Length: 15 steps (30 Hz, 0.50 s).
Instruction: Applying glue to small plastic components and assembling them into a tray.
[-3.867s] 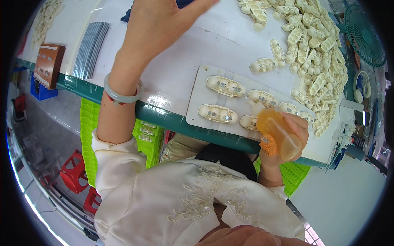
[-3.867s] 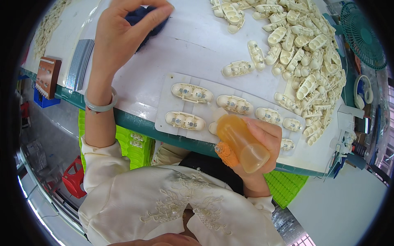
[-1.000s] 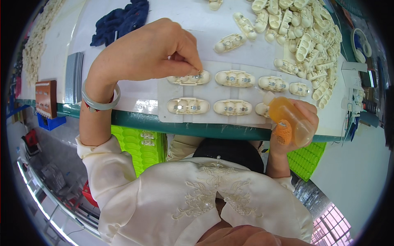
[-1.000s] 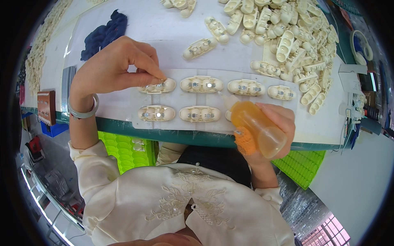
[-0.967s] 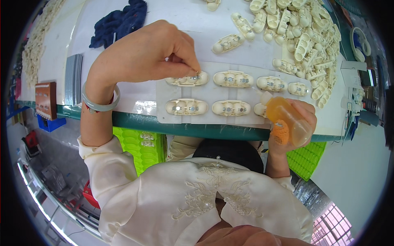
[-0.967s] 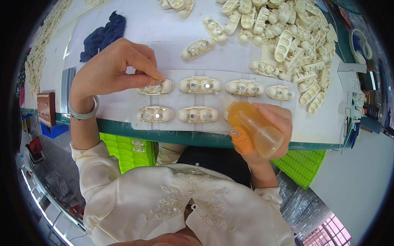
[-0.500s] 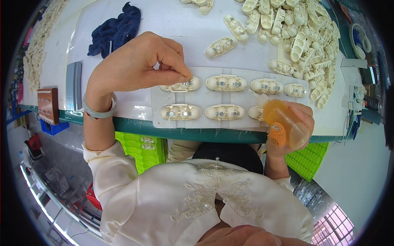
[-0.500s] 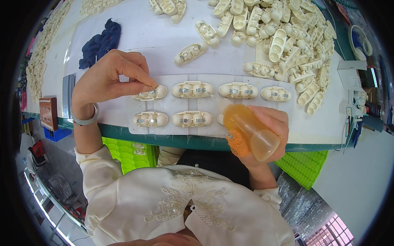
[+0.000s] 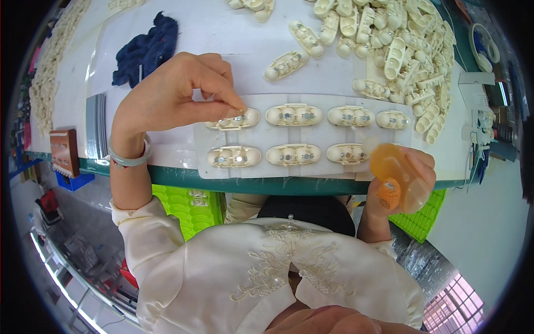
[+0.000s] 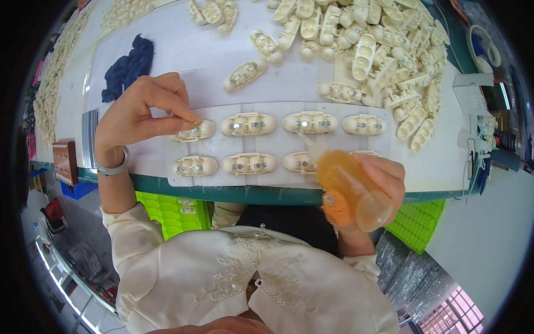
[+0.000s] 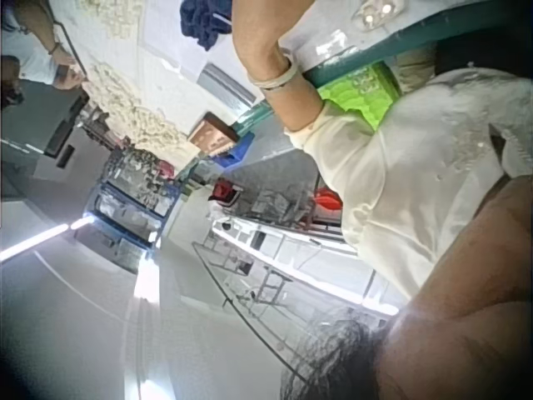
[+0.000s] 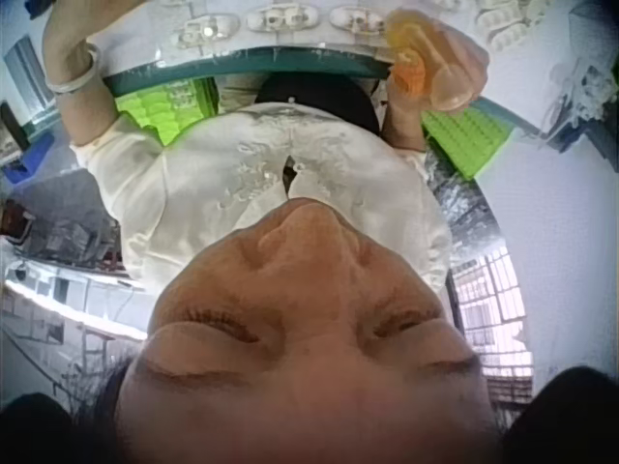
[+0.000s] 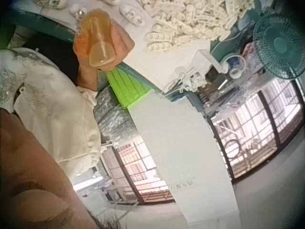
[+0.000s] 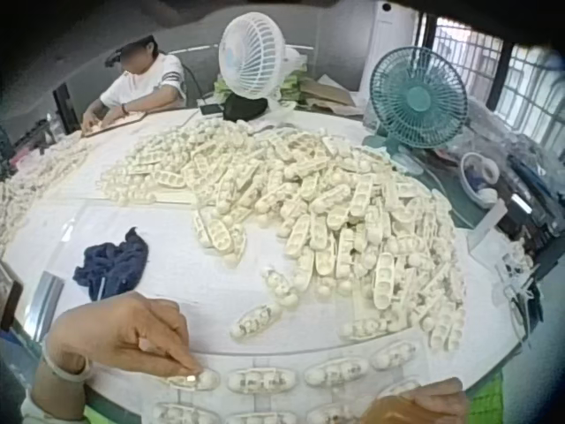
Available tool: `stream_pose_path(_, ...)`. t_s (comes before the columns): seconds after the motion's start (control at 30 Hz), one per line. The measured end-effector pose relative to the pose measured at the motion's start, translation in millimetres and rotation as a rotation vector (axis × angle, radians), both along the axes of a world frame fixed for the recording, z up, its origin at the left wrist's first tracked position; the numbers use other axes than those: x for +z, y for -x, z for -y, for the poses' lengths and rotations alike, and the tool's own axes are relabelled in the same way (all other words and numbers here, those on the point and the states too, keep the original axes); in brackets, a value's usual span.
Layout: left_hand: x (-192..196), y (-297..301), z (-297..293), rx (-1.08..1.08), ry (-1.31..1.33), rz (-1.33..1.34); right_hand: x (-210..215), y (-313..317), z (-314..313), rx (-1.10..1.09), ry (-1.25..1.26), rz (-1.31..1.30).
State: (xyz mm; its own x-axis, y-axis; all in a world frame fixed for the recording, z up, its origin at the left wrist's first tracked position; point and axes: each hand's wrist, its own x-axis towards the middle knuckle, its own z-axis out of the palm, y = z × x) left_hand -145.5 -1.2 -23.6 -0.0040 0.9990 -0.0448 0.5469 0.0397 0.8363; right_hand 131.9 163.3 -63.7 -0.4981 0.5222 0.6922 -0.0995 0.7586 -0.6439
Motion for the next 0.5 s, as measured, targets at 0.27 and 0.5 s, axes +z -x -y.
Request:
stream_pose_path(0.27, 1, -1, 0, 0.044, -0.005, -0.005, -1, -2, -8, 0.048, -0.009, 0.086)
stream_pose_path(0.5, 1, -1, -1, 0.038, 0.012, 0.009, -1, 2, -11, 0.059, -0.062, 0.098)
